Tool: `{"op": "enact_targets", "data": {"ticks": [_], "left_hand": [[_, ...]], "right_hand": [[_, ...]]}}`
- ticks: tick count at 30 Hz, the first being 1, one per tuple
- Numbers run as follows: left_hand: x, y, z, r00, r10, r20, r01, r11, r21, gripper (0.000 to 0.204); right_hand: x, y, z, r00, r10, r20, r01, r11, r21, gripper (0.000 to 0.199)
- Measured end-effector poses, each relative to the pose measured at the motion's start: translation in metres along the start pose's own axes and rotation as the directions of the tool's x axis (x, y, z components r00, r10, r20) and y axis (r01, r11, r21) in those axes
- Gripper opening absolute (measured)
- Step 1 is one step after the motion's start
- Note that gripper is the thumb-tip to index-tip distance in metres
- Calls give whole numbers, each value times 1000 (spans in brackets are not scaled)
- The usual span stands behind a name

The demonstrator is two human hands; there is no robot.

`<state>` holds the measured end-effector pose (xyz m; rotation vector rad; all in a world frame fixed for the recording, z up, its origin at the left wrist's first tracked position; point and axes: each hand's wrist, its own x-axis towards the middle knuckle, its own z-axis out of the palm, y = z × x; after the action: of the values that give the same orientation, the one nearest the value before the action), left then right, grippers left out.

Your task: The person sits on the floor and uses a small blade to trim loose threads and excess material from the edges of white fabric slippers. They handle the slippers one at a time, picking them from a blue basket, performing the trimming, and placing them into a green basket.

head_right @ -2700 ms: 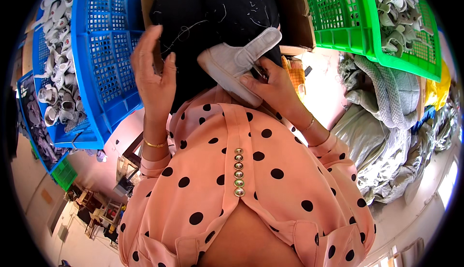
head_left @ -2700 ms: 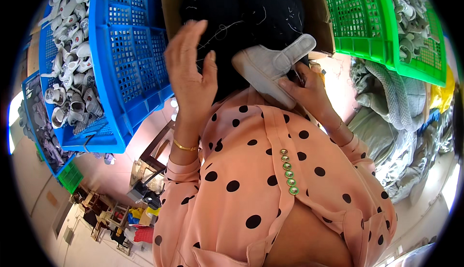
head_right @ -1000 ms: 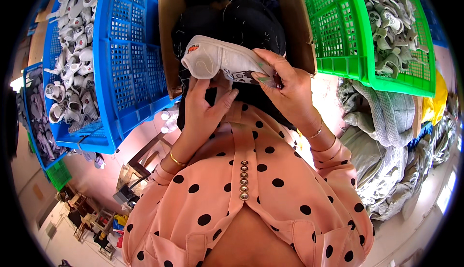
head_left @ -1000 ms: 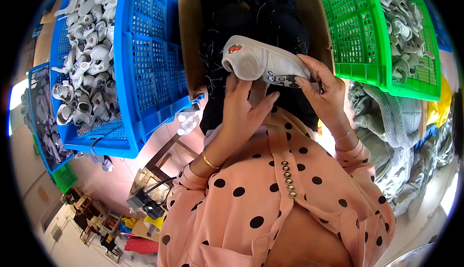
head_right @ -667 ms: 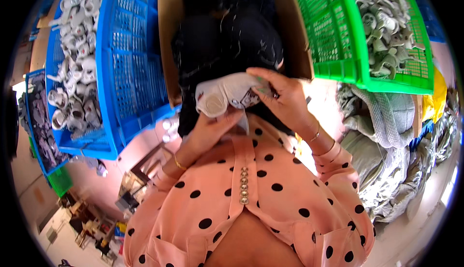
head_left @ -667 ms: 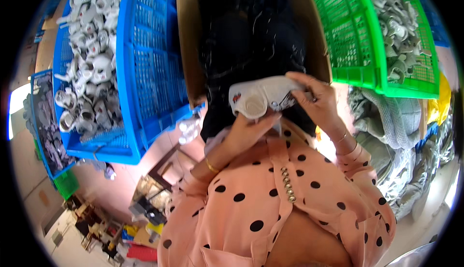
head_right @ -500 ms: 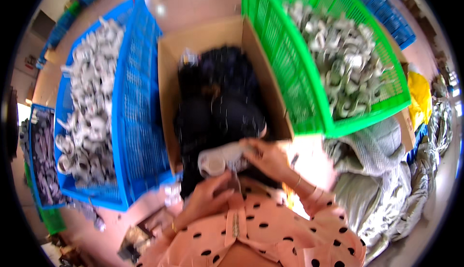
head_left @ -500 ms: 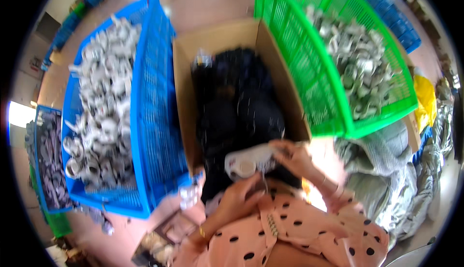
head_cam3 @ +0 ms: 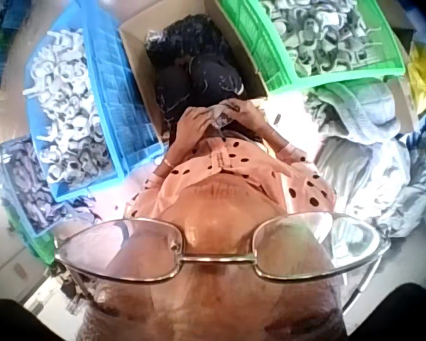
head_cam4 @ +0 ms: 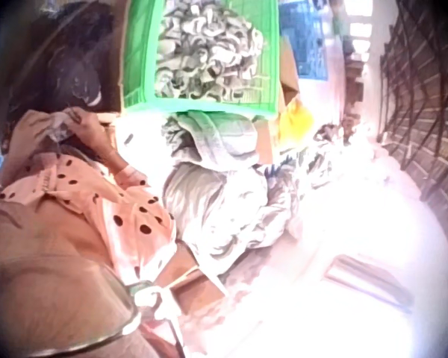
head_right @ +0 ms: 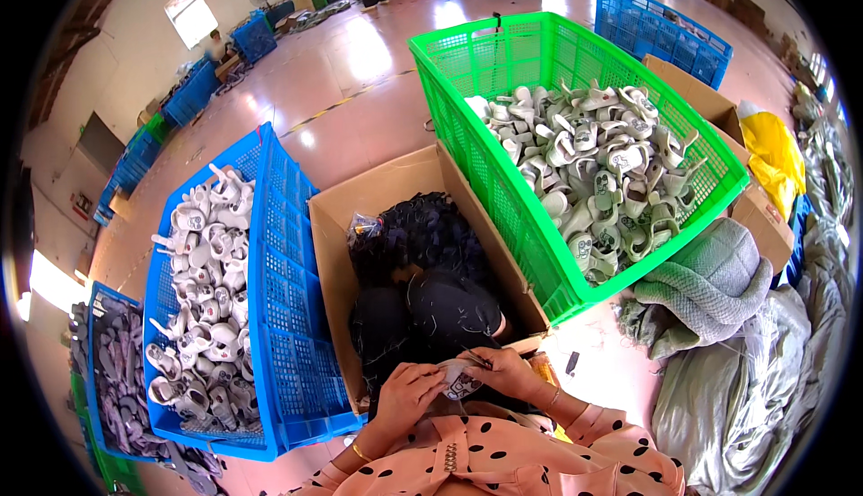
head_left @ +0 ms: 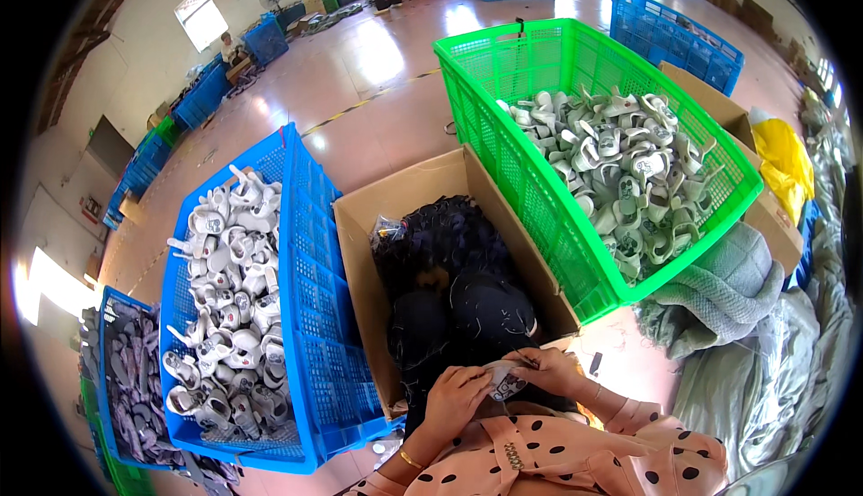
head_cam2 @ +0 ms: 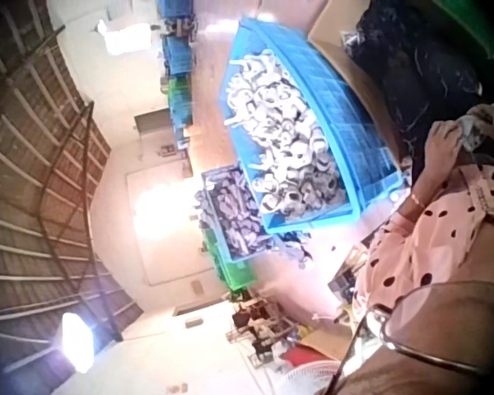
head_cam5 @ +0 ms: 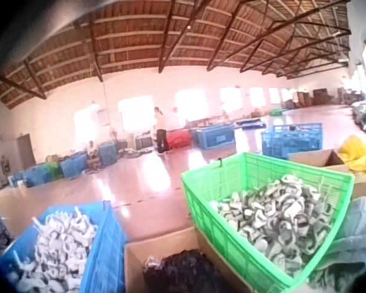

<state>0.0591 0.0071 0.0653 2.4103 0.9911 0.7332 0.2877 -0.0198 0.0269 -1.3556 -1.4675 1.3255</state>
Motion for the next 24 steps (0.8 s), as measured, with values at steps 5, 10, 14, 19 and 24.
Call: {"op": "enact_targets", "data": {"ticks": [5,10,14,19,24], "left_hand": [[12,-6,9,992,129,11,-129,990,59,16],[21,-2,13,999,-45,-16,43,993,-113,7],[20,2,9,896,-440,54,425,818,-387,10],[14,-28,17,730,-659,179,572,446,-689,12],[15,-32,-12,665,-745,52,473,367,-801,18]], "right_hand": [[2,25,-2,999,-18,31,14,990,137,32],[6,23,-10,997,-28,74,14,983,183,32],[13,18,-10,995,-18,96,3,988,156,37],[17,5,-14,992,68,103,-63,997,-47,42],[16,20,-4,979,161,124,-181,968,174,34]]}}
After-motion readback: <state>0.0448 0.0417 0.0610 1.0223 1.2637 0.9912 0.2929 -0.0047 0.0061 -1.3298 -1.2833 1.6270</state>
